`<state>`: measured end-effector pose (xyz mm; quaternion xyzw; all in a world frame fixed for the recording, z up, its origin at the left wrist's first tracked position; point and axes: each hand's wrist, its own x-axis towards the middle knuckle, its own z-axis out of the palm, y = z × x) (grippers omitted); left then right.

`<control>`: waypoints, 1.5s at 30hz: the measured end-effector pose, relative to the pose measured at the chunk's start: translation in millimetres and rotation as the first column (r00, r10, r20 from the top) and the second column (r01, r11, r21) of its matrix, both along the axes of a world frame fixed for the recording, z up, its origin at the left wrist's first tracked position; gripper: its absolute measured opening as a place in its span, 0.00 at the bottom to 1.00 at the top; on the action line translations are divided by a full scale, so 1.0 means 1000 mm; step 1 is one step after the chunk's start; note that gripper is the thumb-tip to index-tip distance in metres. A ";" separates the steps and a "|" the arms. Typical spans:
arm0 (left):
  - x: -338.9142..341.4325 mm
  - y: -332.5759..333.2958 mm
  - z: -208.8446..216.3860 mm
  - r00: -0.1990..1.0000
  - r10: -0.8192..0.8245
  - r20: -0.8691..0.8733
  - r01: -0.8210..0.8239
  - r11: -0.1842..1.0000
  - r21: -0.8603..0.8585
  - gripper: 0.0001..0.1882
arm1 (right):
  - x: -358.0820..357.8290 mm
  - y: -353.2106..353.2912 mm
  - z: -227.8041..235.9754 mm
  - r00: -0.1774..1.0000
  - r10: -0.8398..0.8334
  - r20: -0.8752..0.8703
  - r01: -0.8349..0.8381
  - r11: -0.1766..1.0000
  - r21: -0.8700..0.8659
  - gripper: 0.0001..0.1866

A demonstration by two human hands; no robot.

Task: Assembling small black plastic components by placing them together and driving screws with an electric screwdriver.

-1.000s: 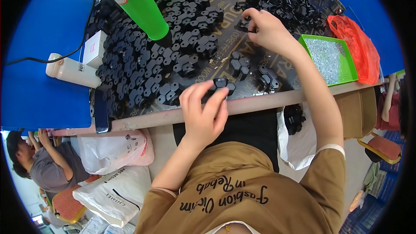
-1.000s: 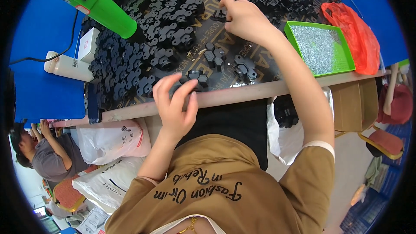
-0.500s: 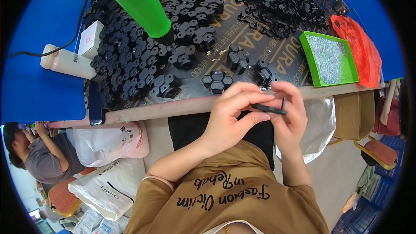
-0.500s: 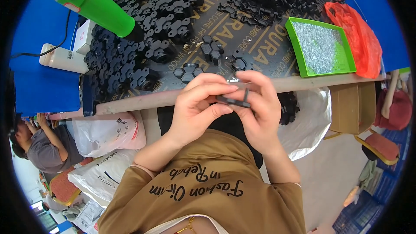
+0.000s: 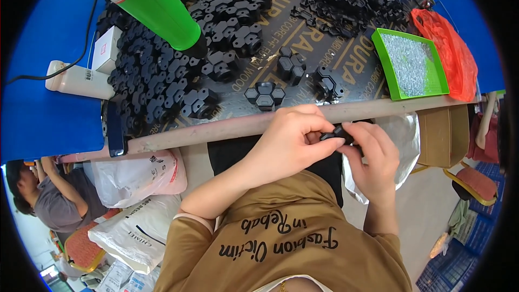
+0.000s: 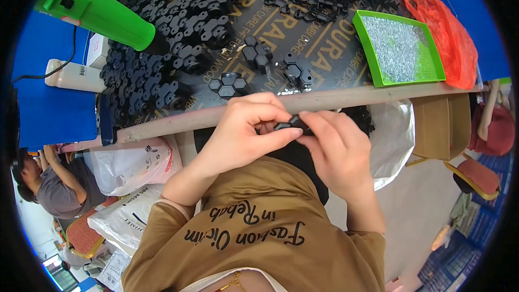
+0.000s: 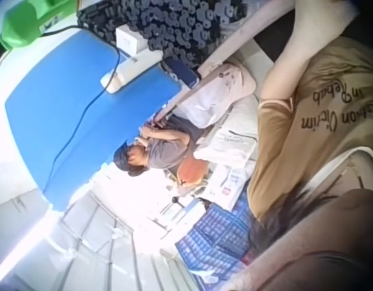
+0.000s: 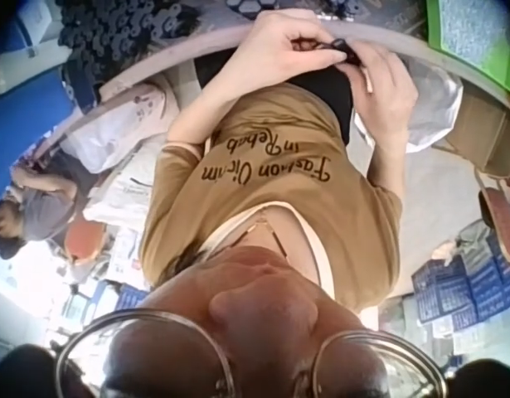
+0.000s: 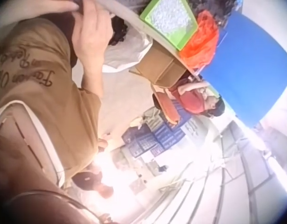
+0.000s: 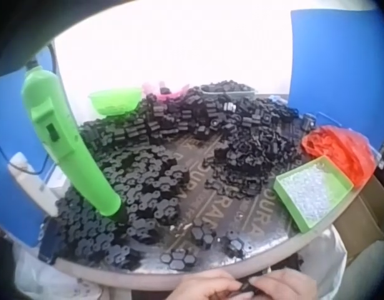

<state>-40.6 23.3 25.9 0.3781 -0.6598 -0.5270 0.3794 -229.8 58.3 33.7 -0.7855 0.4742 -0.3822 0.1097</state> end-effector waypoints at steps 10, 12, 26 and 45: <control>-0.010 -0.057 -0.004 0.752 0.367 0.548 0.118 0.743 -0.659 0.28 | -0.014 -0.051 -0.034 0.681 -0.238 0.693 -0.040 0.932 0.359 0.19; -0.013 -0.057 -0.005 0.700 0.411 0.585 0.092 0.760 -0.644 0.25 | -0.007 -0.056 -0.037 0.713 -0.232 0.661 -0.001 0.943 0.332 0.18; -0.003 -0.069 -0.012 0.767 0.338 0.545 0.059 0.808 -0.586 0.19 | -0.015 -0.080 -0.018 0.988 -0.043 0.148 0.038 0.999 0.038 0.17; 0.050 -0.009 -0.007 0.778 0.458 0.431 -0.135 0.791 -0.596 0.31 | -0.008 -0.087 -0.019 0.903 0.105 -0.417 -0.154 0.984 -0.085 0.27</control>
